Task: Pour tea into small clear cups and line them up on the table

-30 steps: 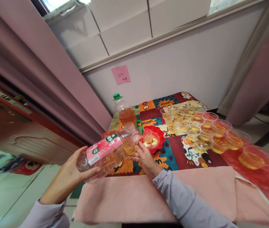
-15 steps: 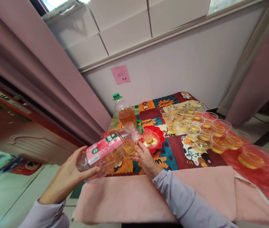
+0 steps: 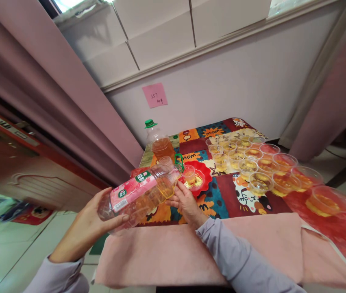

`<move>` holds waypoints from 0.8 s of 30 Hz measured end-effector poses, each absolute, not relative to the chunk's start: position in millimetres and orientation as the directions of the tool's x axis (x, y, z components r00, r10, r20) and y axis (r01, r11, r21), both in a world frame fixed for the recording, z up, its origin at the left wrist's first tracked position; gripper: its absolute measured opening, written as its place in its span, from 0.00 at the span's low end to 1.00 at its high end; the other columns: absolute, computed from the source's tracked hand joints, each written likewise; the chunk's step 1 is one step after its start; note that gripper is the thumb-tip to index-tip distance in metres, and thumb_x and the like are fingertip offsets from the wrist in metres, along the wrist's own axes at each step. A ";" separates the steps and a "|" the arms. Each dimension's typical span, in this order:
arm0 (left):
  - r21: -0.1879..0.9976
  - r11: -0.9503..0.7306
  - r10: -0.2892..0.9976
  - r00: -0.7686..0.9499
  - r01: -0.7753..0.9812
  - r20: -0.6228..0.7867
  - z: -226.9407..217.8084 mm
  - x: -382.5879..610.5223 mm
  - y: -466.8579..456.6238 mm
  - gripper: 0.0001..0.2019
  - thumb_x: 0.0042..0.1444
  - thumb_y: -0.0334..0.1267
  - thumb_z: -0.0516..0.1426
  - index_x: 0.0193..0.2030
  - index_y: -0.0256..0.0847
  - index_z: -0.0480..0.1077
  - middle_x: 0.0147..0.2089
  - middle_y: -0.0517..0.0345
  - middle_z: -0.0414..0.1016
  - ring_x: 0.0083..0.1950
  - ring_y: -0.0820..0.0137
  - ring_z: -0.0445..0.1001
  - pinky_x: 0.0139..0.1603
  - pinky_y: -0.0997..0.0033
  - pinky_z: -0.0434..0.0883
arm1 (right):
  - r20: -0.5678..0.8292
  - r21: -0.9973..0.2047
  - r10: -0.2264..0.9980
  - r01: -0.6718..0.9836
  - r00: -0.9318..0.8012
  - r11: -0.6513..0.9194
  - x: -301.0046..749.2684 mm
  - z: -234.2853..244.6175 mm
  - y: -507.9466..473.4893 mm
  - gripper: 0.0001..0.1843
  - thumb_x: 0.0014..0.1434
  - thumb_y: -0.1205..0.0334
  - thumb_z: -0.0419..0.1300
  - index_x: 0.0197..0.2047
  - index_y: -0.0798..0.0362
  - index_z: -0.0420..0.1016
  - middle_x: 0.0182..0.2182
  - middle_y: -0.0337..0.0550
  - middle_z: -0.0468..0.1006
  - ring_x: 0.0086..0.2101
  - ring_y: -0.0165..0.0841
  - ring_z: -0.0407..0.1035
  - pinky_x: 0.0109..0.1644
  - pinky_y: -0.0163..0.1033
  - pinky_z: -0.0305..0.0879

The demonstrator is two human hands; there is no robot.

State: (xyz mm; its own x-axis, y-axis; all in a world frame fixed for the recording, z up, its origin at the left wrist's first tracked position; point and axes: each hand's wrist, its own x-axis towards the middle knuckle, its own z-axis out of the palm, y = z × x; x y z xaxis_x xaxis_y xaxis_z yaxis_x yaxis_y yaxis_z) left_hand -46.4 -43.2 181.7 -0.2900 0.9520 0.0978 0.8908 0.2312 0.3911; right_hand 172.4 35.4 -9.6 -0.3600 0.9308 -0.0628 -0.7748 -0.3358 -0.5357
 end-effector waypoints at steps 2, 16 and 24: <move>0.389 0.223 0.953 -0.284 0.894 0.108 181.2 -46.6 -42.9 0.51 0.36 0.68 0.69 0.64 0.39 0.69 0.63 0.37 0.78 0.60 0.43 0.79 0.65 0.41 0.73 | -0.061 -0.538 0.932 -0.774 -0.358 -0.333 172.3 -9.9 35.5 0.36 0.57 0.44 0.74 0.64 0.47 0.74 0.51 0.44 0.83 0.34 0.28 0.80 0.44 0.39 0.82; 0.385 0.263 0.946 -0.315 0.885 0.079 188.3 -36.4 -41.4 0.53 0.34 0.68 0.68 0.64 0.37 0.68 0.62 0.38 0.77 0.60 0.42 0.78 0.64 0.43 0.73 | -0.058 -0.549 0.932 -0.768 -0.359 -0.330 172.5 -9.7 35.4 0.35 0.57 0.43 0.74 0.63 0.47 0.74 0.49 0.44 0.83 0.33 0.29 0.80 0.44 0.39 0.82; 0.402 0.287 0.940 -0.336 0.869 0.056 186.1 -38.7 -41.2 0.56 0.31 0.69 0.69 0.65 0.37 0.67 0.64 0.36 0.76 0.63 0.41 0.77 0.67 0.42 0.71 | -0.067 -0.544 0.929 -0.767 -0.363 -0.339 171.9 -11.3 36.8 0.35 0.56 0.44 0.74 0.63 0.47 0.75 0.49 0.44 0.82 0.33 0.28 0.79 0.44 0.39 0.82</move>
State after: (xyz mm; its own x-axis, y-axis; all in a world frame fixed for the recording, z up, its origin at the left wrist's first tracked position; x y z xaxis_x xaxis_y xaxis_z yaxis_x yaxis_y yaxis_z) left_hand -38.7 -41.2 186.1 -0.3357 0.9403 0.0558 0.8694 0.2865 0.4025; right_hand 171.9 36.8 -11.3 -0.3634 0.9292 -0.0669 -0.7675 -0.3393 -0.5439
